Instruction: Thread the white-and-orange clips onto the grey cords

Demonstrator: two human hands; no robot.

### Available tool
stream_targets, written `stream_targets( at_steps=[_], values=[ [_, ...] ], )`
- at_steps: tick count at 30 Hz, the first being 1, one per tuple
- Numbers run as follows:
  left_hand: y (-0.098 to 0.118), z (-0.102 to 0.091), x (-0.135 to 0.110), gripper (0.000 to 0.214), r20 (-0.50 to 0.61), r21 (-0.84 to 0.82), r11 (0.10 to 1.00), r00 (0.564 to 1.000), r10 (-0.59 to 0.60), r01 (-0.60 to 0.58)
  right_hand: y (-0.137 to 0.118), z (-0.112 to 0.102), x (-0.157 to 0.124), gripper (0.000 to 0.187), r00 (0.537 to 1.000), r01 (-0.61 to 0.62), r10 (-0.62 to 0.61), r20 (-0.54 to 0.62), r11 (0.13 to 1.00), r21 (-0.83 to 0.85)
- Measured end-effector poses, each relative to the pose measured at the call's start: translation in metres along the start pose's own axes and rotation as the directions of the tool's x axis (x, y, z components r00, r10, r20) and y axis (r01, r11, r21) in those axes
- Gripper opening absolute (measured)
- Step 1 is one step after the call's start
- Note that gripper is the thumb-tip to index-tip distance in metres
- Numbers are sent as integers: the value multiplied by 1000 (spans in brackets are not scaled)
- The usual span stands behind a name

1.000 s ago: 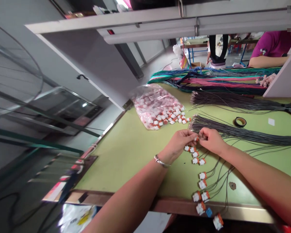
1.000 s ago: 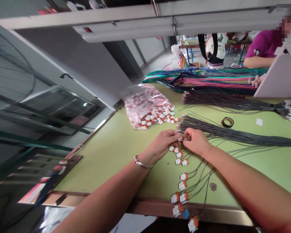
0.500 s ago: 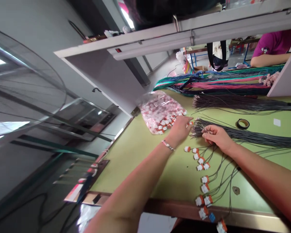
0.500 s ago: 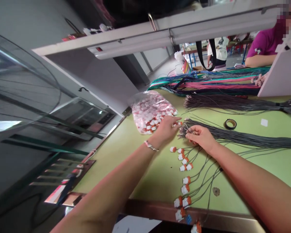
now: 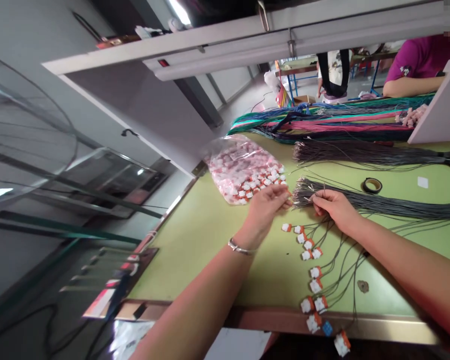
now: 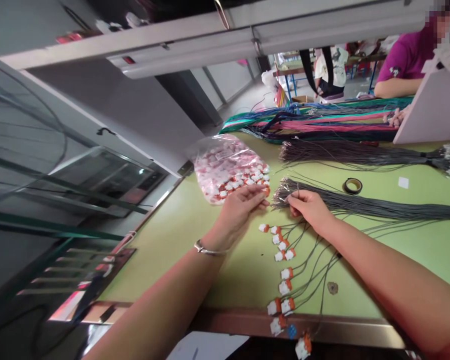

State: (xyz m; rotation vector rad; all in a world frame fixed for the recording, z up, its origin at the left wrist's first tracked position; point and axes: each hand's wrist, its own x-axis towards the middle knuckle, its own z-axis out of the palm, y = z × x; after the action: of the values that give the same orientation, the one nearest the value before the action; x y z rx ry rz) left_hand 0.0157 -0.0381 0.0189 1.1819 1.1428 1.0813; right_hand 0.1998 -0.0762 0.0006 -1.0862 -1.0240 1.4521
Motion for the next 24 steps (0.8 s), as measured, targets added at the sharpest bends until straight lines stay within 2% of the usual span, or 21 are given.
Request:
stream_targets(
  at_steps=[2,4,10,14,17,20,24],
  values=[
    [-10,1,-11,22,43,-180,971,987,-154,159,-1,1,-1,26,1000,-16,16,1,1000,-6],
    [-18,1,-16,17,81,-300,925,973,-218,232,-1,1,-2,27,1000,2,-2,-3,999,-35],
    [-23,2,-17,13,180,-400,884,966,-185,243,2,0,-4,26,999,37,-42,-19,982,-186],
    [-23,3,-17,25,233,-385,888,958,-169,250,4,3,-5,19,1000,12,-15,-13,971,-239],
    [-25,4,-18,21,274,-349,895,944,-184,276,4,5,-5,16,999,37,-38,2,956,-292],
    [-27,5,-19,21,316,-353,897,937,-152,265,5,6,-5,17,997,72,-72,10,946,-316],
    [-28,5,-19,22,329,-372,892,935,-131,256,5,6,-6,17,993,118,-107,48,918,-378]
  ],
)
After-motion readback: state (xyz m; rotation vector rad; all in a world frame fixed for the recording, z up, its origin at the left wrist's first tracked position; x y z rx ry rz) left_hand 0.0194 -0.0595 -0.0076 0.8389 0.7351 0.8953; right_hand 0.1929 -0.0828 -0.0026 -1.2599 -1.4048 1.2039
